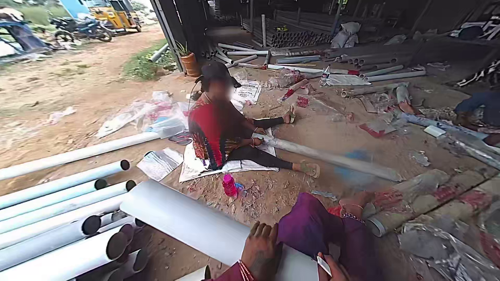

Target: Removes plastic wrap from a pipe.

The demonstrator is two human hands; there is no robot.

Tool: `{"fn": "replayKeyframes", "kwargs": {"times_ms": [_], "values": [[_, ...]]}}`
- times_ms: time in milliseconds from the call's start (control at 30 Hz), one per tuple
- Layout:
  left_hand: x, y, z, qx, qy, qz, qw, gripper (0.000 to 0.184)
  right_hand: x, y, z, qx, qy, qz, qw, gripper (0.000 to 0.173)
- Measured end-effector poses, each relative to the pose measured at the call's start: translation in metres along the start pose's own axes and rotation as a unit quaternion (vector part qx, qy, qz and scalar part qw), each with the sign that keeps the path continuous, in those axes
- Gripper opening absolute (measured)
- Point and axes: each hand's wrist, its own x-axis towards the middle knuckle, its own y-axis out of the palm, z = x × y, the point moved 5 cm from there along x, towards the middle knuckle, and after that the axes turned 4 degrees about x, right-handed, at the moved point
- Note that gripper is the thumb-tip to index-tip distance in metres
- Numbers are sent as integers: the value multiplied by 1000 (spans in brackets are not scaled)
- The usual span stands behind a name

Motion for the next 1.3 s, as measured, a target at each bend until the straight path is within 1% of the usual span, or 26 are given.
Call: {"fn": "replayKeyframes", "kwargs": {"times_ms": [67,100,133,200,233,267,333,367,400,433,467,533,600,667,733,767,800,833,900,967,1033,1100,1133,1200,1233,1300], "values": [[-10,-4,17,102,21,-83,991,61,1,-5,-2,13,-18,11,1000,28],[-13,-6,24,116,40,-84,989,67,6,-7,-6,12,-36,21,999,27],[-16,-6,29,122,64,-81,987,68,14,-8,-12,3,-62,20,998,25],[-22,-2,35,127,92,-95,983,65,34,-13,-27,-34,-67,37,996,22],[-25,0,39,127,95,-112,981,63,43,-16,-37,-75,-39,67,994,22],[-25,2,42,125,98,-128,979,61,53,-19,-49,-114,12,119,986,23],[-22,4,45,108,101,-154,977,57,64,-23,-74,-174,134,258,941,34],[-21,4,46,103,105,-163,976,56,62,-24,-82,-184,167,295,922,38],[-21,3,47,102,114,-174,973,55,57,-26,-87,-175,181,298,921,40],[-19,2,47,102,128,-188,968,54,49,-29,-88,-155,183,267,933,40],[-18,1,48,104,146,-207,962,53,39,-33,-89,-132,174,214,952,37],[-10,-1,52,97,196,-257,941,50,13,-40,-87,-104,123,55,985,34],[7,0,60,61,242,-286,925,52,-11,-42,-84,-118,68,-97,986,37],[20,9,65,-4,256,-263,930,58,-39,-39,-83,-152,36,-201,967,39],[32,23,63,-57,237,-216,945,73,-54,-39,-83,-177,12,-257,950,38],[36,29,60,-65,225,-203,951,82,-58,-40,-80,-183,-2,-273,944,36],[37,34,59,-66,213,-202,954,87,-61,-43,-74,-188,-19,-285,940,36],[37,38,60,-69,205,-210,953,87,-64,-45,-69,-193,-32,-289,937,36],[33,43,67,-107,201,-228,947,76,-63,-50,-63,-194,-43,-281,939,42],[27,41,73,-158,199,-245,936,58,-49,-54,-70,-135,-19,-239,961,48],[16,39,70,-162,198,-258,932,47,-26,-50,-88,-24,42,-150,988,49],[3,35,56,-127,193,-285,930,36,-2,-39,-102,19,89,-52,994,42],[-1,32,49,-91,194,-311,926,32,6,-34,-102,12,91,-20,996,37],[-2,27,41,-26,193,-363,911,26,14,-29,-97,-32,77,-11,996,32],[-3,27,40,-15,188,-376,907,25,16,-28,-95,-37,81,-8,996,33],[-7,27,44,-24,185,-374,909,26,18,-27,-96,-27,114,41,992,36]]}}
